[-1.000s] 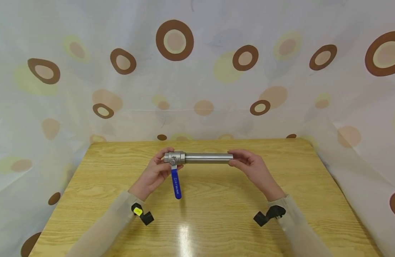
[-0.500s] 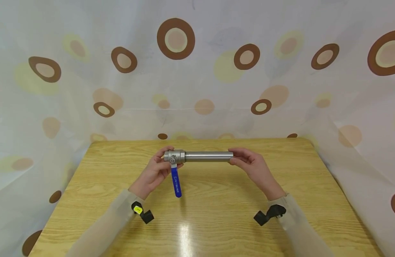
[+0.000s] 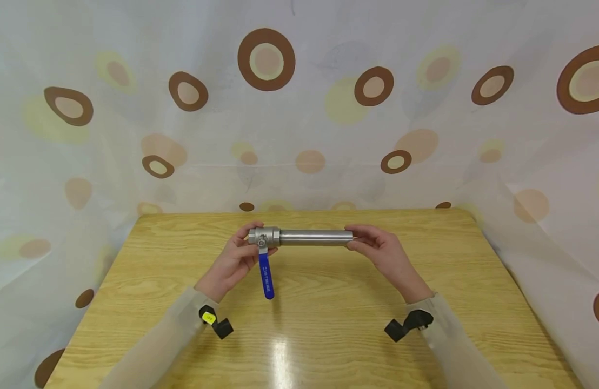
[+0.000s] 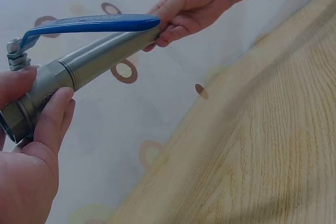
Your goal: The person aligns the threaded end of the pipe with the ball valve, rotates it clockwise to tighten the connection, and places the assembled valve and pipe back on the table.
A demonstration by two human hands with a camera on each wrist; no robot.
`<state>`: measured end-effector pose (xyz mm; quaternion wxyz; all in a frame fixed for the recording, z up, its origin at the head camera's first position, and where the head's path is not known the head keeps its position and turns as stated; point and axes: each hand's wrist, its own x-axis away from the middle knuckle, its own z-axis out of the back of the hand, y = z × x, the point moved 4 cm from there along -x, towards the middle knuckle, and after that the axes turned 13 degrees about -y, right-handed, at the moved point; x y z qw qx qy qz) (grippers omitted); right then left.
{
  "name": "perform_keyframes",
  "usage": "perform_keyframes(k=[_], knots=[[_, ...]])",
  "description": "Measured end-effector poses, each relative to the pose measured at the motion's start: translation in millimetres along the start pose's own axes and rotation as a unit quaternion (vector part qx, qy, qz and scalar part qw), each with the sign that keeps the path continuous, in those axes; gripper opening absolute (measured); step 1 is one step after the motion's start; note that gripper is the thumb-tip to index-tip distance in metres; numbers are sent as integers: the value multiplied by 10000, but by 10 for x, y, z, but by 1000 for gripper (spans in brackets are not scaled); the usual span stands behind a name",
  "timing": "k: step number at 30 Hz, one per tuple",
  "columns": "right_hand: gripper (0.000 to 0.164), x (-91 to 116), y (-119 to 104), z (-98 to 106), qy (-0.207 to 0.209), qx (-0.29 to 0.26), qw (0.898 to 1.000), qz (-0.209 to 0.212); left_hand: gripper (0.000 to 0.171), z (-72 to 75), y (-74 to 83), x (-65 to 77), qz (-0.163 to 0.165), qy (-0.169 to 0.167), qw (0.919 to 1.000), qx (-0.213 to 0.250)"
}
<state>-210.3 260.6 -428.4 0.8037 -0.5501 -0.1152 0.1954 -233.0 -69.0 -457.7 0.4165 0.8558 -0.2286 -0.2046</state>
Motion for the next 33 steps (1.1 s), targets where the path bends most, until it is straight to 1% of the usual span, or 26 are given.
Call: perform_keyframes(k=[4, 11, 13, 16, 20, 25, 28, 33], knots=[[42, 3, -1, 7, -65, 8, 10000, 43, 65, -14, 13, 0, -7, -16, 10000, 9], [48, 6, 20, 17, -91, -103, 9998, 123, 63, -24, 15, -12, -41, -48, 10000, -57], [47, 7, 18, 19, -42, -71, 9999, 104, 63, -20, 6, -15, -28, -27, 10000, -53], [46, 9, 15, 20, 38, 84, 9999, -45, 63, -20, -3, -19, -14, -15, 10000, -35], [42, 7, 12, 12, 31, 163, 9998, -147, 64, -21, -5, -17, -26, -46, 10000, -41], [45, 10, -4, 16, -55, -26, 10000, 1, 64, -16, -11, -20, -51, -35, 10000, -1], [46, 14, -9, 19, -91, -131, 9999, 15, 65, -19, -11, -23, -34, -1, 10000, 20], [44, 17, 7, 28, -24, -23, 10000, -68, 66, -23, -8, -25, -25, 12, 10000, 7]])
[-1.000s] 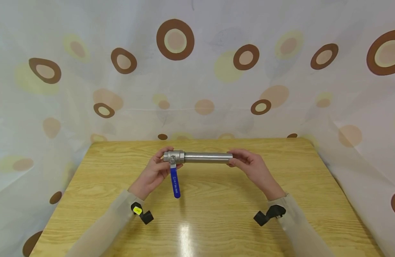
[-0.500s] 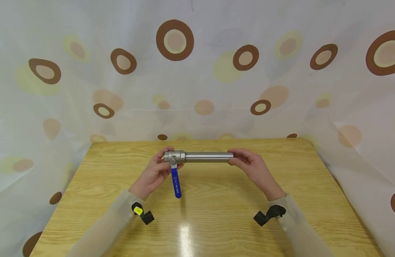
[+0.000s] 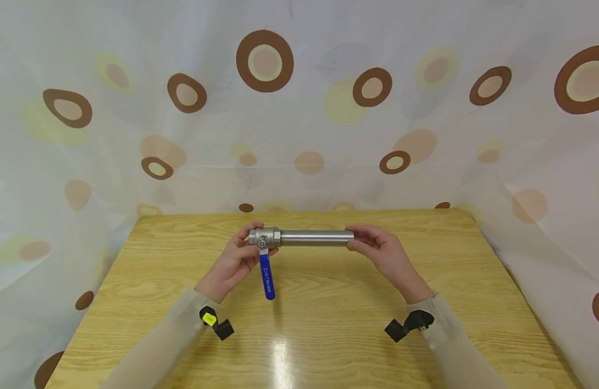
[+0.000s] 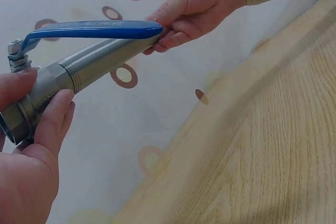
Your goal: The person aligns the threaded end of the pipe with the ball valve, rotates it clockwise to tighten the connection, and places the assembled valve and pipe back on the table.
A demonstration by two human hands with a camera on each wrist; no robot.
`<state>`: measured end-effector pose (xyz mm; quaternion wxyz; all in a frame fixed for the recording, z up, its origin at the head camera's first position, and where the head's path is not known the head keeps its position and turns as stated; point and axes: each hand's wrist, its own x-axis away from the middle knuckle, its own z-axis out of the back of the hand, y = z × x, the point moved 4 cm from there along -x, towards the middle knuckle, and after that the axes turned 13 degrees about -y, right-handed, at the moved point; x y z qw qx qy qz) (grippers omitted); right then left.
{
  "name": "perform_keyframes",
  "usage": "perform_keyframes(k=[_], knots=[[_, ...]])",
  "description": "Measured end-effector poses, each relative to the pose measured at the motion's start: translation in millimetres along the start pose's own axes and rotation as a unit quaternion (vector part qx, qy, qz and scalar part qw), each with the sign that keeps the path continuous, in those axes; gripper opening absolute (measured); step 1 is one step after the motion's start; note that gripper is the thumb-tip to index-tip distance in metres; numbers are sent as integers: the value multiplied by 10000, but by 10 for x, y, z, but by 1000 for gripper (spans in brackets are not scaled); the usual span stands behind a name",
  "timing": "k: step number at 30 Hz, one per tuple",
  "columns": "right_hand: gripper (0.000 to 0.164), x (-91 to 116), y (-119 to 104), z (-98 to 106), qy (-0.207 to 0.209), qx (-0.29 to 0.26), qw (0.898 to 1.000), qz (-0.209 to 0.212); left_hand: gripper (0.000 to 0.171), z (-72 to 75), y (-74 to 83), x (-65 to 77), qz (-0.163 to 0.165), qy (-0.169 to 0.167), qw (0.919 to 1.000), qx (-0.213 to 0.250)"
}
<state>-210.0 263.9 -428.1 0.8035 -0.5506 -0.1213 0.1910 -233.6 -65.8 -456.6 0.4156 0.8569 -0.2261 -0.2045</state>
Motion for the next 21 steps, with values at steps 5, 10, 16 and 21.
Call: perform_keyframes(k=[5, 10, 16, 21], knots=[[44, 4, -2, -2, -62, -78, 9999, 61, 66, -13, 4, -1, -35, -12, 10000, -41], [49, 5, -4, -5, -113, -23, 9999, 20, 65, -9, 4, 4, -22, 14, 10000, -47], [43, 3, -11, -5, -89, 61, 9999, 102, 63, 0, 1, 17, -20, -69, 10000, 64], [47, 10, -23, -11, -117, -105, 9998, 132, 62, -8, 8, 18, -46, -72, 9999, 89]])
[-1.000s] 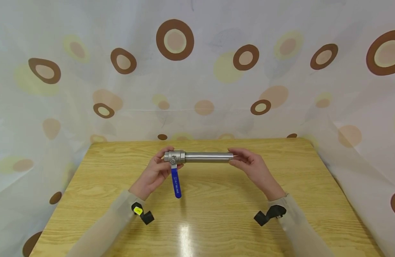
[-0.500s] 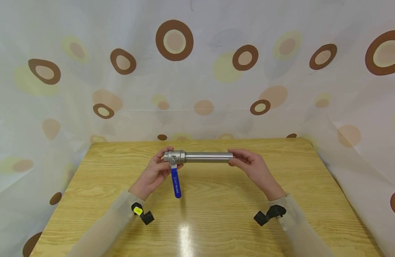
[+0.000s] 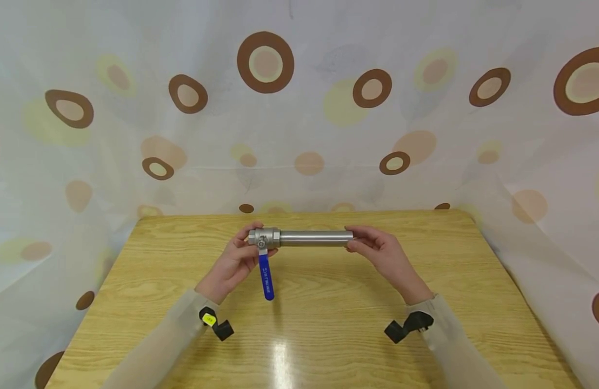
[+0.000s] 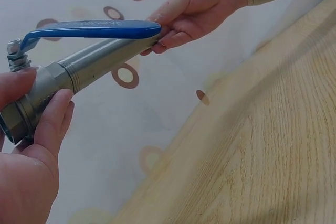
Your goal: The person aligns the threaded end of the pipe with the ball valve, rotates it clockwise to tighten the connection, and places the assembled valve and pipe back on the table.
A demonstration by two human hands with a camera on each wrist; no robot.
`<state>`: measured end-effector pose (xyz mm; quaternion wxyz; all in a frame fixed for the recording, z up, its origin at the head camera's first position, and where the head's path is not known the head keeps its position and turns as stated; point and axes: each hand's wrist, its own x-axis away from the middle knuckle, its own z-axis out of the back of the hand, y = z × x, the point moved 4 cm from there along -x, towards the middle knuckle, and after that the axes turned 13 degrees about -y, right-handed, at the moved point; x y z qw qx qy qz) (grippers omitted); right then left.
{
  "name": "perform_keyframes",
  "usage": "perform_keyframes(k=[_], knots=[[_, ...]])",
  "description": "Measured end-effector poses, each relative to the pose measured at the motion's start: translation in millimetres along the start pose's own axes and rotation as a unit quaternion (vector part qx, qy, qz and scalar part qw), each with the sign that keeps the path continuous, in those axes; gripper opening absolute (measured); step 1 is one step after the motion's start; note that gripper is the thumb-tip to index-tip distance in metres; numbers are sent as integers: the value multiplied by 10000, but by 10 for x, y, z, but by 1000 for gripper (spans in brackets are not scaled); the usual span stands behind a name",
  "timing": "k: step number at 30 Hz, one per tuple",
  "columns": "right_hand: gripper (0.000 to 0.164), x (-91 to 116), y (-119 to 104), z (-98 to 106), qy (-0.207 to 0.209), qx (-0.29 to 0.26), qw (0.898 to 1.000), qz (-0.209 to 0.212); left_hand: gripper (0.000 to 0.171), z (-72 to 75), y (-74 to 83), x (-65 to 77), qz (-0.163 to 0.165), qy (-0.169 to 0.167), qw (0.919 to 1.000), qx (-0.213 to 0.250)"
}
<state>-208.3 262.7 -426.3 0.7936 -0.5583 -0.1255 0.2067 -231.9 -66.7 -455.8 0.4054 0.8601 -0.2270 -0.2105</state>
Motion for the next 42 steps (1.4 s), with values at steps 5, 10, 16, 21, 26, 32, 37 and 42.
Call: perform_keyframes(k=[5, 10, 16, 21, 26, 32, 37, 42], knots=[[47, 4, -18, 3, 53, 101, 9999, 7, 64, 0, 8, -9, -34, 8, 9999, -133], [44, 2, -23, 6, 122, 207, 9997, 12, 64, 5, -1, -11, -42, -18, 9999, -92], [40, 3, -16, -10, 100, 155, 9998, -33, 63, -12, -4, -2, -6, -42, 10000, -31], [43, 27, -27, -3, 83, 43, 10000, -18, 63, -31, 11, -1, 16, 45, 10000, -59], [42, 26, -31, -5, 104, 35, 9999, 30, 61, -36, 5, 3, -29, -13, 10000, -11], [44, 18, -23, -24, 59, -103, 9999, 108, 62, -29, -14, 7, -62, -36, 10000, 59], [44, 34, -37, -20, 114, -33, 9999, 54, 63, -27, -5, -4, -67, 34, 10000, 47], [44, 34, -55, -21, 194, 115, 9997, 9, 61, -39, 9, 0, -51, 35, 10000, 38]])
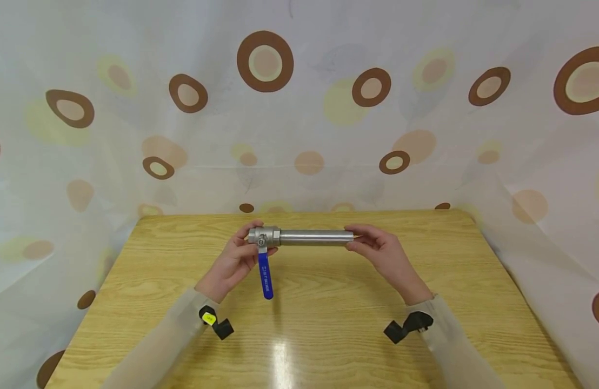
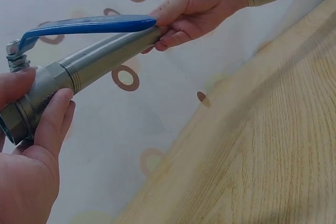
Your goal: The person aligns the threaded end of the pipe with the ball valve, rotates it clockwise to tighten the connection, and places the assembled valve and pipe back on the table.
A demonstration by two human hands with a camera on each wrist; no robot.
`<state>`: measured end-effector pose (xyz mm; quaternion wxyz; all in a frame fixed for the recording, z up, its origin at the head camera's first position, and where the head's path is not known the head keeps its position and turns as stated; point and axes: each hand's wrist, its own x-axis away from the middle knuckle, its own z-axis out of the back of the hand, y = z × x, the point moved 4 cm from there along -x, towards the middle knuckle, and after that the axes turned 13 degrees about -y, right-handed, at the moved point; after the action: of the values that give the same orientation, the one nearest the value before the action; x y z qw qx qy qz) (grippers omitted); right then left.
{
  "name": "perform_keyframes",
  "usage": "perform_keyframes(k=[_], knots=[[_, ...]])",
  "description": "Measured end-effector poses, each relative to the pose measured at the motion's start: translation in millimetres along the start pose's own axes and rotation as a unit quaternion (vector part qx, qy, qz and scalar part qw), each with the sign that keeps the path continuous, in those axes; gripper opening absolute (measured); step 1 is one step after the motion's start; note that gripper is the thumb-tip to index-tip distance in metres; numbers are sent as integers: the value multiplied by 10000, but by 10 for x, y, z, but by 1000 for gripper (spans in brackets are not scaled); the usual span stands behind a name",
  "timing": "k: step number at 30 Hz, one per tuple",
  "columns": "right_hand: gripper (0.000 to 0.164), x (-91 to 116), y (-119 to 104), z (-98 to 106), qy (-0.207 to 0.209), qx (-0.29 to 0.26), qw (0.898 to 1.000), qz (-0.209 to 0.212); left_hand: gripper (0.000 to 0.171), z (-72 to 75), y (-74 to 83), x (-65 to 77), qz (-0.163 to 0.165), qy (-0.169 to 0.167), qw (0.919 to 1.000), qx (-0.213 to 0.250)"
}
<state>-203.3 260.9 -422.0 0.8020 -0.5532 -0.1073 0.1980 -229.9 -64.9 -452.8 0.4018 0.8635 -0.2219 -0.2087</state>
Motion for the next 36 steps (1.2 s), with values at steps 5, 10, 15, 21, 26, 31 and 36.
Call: perform_keyframes(k=[5, 10, 15, 21, 26, 31, 36], knots=[[43, -12, -8, 3, -31, -118, 9999, 46, 62, -12, 6, -5, 13, 13, 10000, 78], [44, -8, 5, 11, -89, 35, 10000, 7, 59, -2, 3, -1, -13, -28, 9999, 156], [46, -8, 18, 7, -79, 136, 9998, -152, 58, -4, 0, 2, -5, -68, 9996, 280], [46, -3, 19, 1, -21, 72, 9998, -192, 58, -22, 12, 0, 5, -55, 9995, 318], [46, -8, 14, -2, 1, 68, 10000, -17, 59, -21, 23, 4, -12, -58, 9997, 251], [44, -8, 15, -10, 43, 125, 9998, -115, 60, -11, 15, 1, -22, -104, 9996, 269], [43, -10, 18, -15, 37, 234, 9991, -360, 61, -19, 17, 7, -4, -120, 9995, 284]])
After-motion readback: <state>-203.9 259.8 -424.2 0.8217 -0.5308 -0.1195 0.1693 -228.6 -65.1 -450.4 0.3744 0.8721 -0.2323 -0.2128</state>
